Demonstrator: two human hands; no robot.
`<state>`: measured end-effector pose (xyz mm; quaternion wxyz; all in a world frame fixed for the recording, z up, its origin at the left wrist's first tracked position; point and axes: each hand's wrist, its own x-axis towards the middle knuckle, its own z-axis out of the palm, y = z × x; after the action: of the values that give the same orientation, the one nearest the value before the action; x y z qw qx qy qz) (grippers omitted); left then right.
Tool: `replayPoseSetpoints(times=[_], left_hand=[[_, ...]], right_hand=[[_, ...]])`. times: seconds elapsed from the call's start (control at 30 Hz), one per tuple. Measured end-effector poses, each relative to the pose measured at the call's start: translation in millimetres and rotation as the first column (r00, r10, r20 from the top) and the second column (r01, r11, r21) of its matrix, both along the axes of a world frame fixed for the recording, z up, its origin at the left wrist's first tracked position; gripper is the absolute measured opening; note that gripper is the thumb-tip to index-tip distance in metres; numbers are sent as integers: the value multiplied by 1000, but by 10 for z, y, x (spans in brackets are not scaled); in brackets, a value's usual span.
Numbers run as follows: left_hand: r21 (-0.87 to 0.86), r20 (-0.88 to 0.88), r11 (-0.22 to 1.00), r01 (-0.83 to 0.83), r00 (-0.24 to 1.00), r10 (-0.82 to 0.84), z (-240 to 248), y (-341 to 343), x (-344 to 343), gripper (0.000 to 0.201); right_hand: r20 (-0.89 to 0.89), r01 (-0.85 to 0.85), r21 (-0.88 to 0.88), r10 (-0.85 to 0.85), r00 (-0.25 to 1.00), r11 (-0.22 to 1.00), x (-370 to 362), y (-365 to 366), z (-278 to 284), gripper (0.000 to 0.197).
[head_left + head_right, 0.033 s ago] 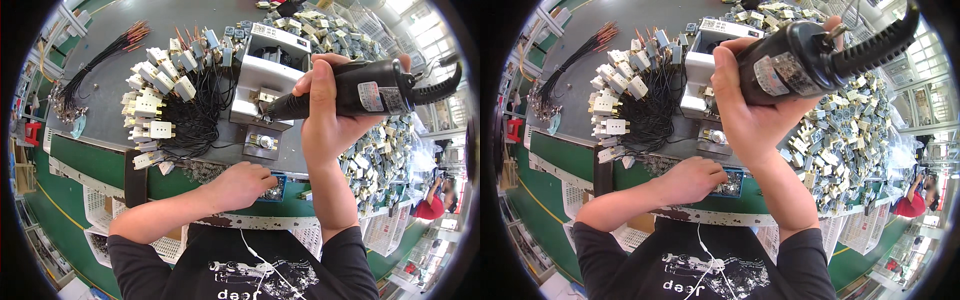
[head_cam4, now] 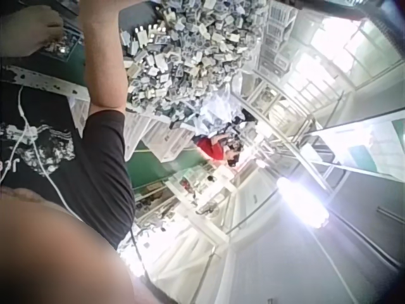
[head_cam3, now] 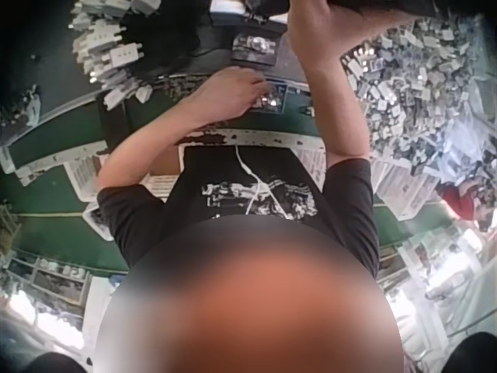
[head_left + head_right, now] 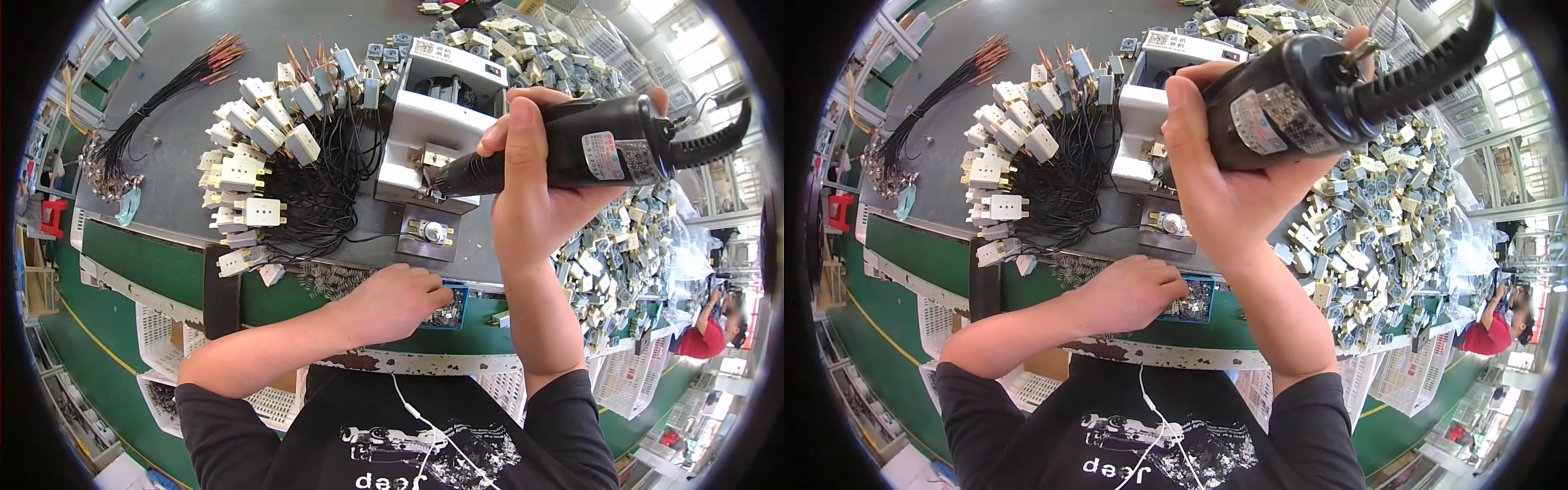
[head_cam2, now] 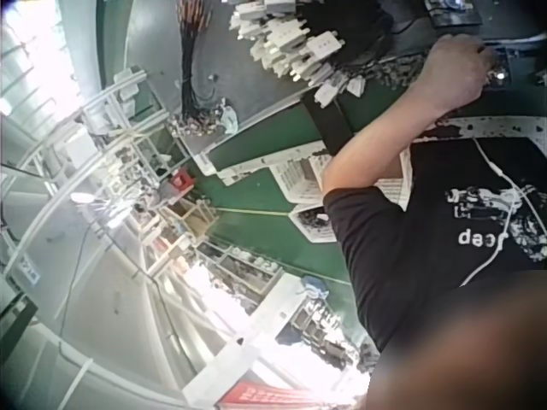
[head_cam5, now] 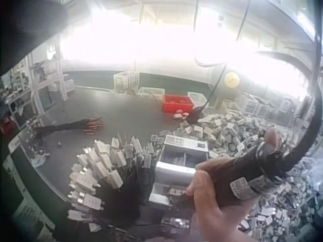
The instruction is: Assembling electrical cable bundles by inserting wires into connectors and using a handheld power tool.
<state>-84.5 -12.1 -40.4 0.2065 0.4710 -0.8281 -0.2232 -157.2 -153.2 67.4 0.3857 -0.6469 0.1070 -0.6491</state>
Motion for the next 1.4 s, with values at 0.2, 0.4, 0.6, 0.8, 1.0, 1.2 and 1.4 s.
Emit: replayPoseSetpoints(times=[0.2,0.4,0.6,0.8,1.0,1.2,1.4], left_hand=[[-11,-8,1000,-3,1000,3,-16,5,6,21],[-14,-18,1000,4,1000,-4,-23,-8,-4,20],[-12,-28,1000,-5,1000,5,-11,-21,16,19],[-13,-34,1000,-1,999,1,48,-17,50,19],[-144,-113,975,-168,982,152,221,-123,220,16],[-274,-149,862,-426,905,400,233,-277,505,10],[-300,-34,883,-361,929,369,-4,-348,379,13]], right_hand=[[-29,-1,-18,1,1000,1000,-15,-3,-26,91],[-21,-1,1,1,1000,1000,-5,15,-11,91],[-17,0,-9,0,1000,1000,46,18,-20,92],[-38,-23,-11,23,999,1000,71,-30,-5,93],[-63,-114,13,115,991,993,39,4,72,93],[-157,-168,111,185,970,979,-247,117,104,97],[-154,-142,140,164,974,980,-335,193,157,101]])
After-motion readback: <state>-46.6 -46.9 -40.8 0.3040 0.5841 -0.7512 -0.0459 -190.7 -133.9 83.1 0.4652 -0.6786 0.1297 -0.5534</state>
